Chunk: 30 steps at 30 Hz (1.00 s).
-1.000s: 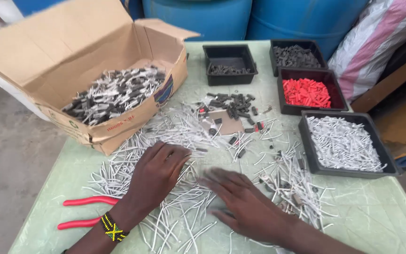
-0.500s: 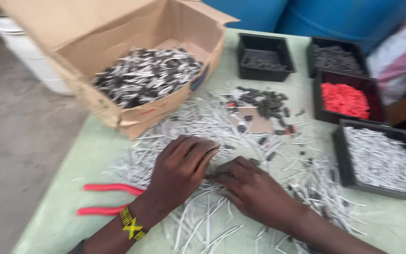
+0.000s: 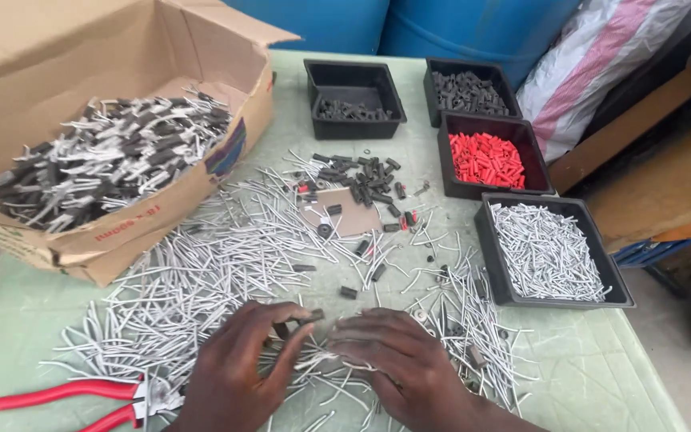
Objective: Assembling small electrical connectors onto wires and sorting components into bins
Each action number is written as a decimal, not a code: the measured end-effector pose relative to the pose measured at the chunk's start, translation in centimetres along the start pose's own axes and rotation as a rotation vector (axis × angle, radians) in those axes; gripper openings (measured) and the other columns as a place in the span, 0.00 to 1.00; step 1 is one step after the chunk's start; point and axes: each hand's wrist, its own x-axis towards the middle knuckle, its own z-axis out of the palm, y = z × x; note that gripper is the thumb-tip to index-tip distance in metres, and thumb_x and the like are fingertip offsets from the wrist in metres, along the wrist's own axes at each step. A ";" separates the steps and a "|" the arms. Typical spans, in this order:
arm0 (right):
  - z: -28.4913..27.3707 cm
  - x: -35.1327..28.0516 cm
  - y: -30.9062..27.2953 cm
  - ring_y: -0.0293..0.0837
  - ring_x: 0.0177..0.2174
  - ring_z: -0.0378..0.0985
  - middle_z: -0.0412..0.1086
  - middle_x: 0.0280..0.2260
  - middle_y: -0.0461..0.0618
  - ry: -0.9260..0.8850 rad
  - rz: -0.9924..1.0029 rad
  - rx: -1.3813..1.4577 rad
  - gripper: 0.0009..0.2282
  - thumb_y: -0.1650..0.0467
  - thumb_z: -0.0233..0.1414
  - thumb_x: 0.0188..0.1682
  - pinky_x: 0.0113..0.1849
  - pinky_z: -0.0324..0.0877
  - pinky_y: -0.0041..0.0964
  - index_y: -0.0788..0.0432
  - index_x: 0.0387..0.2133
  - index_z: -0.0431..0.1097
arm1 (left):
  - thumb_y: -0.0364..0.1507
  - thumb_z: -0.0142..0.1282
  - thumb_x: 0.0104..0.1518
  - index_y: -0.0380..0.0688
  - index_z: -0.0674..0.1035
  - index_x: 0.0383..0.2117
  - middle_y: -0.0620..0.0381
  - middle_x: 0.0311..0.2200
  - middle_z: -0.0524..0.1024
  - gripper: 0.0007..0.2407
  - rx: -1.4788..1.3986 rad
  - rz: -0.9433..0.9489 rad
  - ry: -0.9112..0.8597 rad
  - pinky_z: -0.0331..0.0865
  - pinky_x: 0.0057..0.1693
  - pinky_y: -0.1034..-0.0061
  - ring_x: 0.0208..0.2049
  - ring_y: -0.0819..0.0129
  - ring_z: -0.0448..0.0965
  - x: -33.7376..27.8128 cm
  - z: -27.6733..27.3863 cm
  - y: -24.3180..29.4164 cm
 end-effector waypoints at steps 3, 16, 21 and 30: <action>0.2 0.3 -0.4 0.44 0.41 0.83 0.79 0.44 0.48 0.029 0.024 -0.041 0.13 0.79 0.54 0.47 0.49 0.75 0.41 0.59 0.45 0.74 | 0.25 0.63 0.56 0.38 0.81 0.41 0.56 0.38 0.84 0.09 0.002 -0.051 -0.002 0.77 0.48 0.73 0.36 0.66 0.84 0.2 0.1 0.0; -0.1 0.8 -0.2 0.29 0.18 0.65 0.77 0.30 0.46 0.103 0.622 0.557 0.06 0.72 0.58 0.51 0.17 0.60 0.23 0.58 0.40 0.78 | 0.24 0.62 0.56 0.40 0.83 0.42 0.58 0.39 0.85 0.09 -0.001 -0.046 0.016 0.76 0.50 0.70 0.36 0.68 0.86 0.5 -0.5 0.7; -0.8 0.9 0.3 0.31 0.18 0.70 0.77 0.28 0.46 0.149 0.586 0.463 0.05 0.72 0.59 0.50 0.17 0.68 0.23 0.59 0.37 0.76 | 0.26 0.59 0.58 0.41 0.82 0.40 0.58 0.38 0.85 0.06 -0.076 -0.161 -0.004 0.76 0.44 0.79 0.36 0.69 0.85 0.7 -0.8 1.0; -1.4 1.2 0.2 0.37 0.36 0.85 0.82 0.38 0.45 0.113 0.420 0.075 0.10 0.70 0.60 0.46 0.41 0.76 0.28 0.54 0.41 0.80 | 0.27 0.61 0.58 0.44 0.83 0.39 0.61 0.36 0.84 0.06 -0.199 -0.307 -0.037 0.75 0.44 0.81 0.35 0.73 0.84 0.7 -0.9 1.1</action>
